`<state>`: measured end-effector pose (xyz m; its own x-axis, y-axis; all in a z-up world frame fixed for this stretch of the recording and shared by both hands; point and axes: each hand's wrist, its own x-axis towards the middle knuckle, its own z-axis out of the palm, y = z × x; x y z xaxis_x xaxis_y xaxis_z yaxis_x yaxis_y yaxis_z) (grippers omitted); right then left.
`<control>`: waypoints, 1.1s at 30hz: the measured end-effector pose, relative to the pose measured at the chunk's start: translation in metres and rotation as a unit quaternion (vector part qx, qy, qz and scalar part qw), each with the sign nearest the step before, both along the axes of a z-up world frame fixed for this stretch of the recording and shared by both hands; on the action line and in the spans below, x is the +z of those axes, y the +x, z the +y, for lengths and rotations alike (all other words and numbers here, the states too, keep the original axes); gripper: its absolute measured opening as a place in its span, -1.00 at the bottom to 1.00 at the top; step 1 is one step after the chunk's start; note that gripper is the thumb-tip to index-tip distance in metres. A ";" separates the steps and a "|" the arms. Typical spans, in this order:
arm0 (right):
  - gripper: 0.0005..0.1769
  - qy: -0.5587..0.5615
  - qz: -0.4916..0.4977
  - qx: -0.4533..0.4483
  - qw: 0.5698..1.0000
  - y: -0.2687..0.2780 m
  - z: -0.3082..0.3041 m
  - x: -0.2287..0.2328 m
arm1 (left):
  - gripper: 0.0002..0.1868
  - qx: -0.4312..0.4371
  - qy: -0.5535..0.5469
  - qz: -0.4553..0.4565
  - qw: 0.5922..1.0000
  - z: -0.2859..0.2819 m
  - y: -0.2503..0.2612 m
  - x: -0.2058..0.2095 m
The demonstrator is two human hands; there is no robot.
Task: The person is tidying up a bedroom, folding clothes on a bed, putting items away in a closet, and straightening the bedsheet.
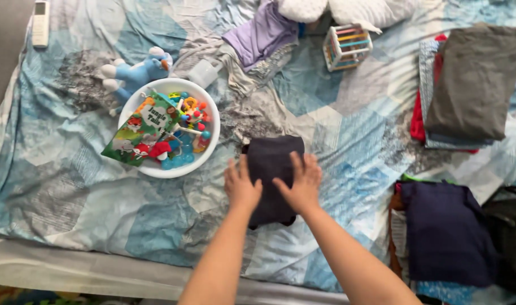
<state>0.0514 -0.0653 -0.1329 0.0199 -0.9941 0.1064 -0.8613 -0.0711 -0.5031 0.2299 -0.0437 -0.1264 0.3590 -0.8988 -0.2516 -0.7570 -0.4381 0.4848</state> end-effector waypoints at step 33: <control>0.14 0.339 -0.655 -0.218 0.639 0.095 -0.401 -0.090 | 0.05 -0.191 0.332 -0.020 0.924 -0.094 -0.041 -0.036</control>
<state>0.1469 -0.4661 -0.2229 0.0602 -0.7013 -0.7104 0.4683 0.6483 -0.6003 0.1886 -0.1375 -0.1625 0.0698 -0.6140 -0.7862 -0.9293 -0.3265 0.1725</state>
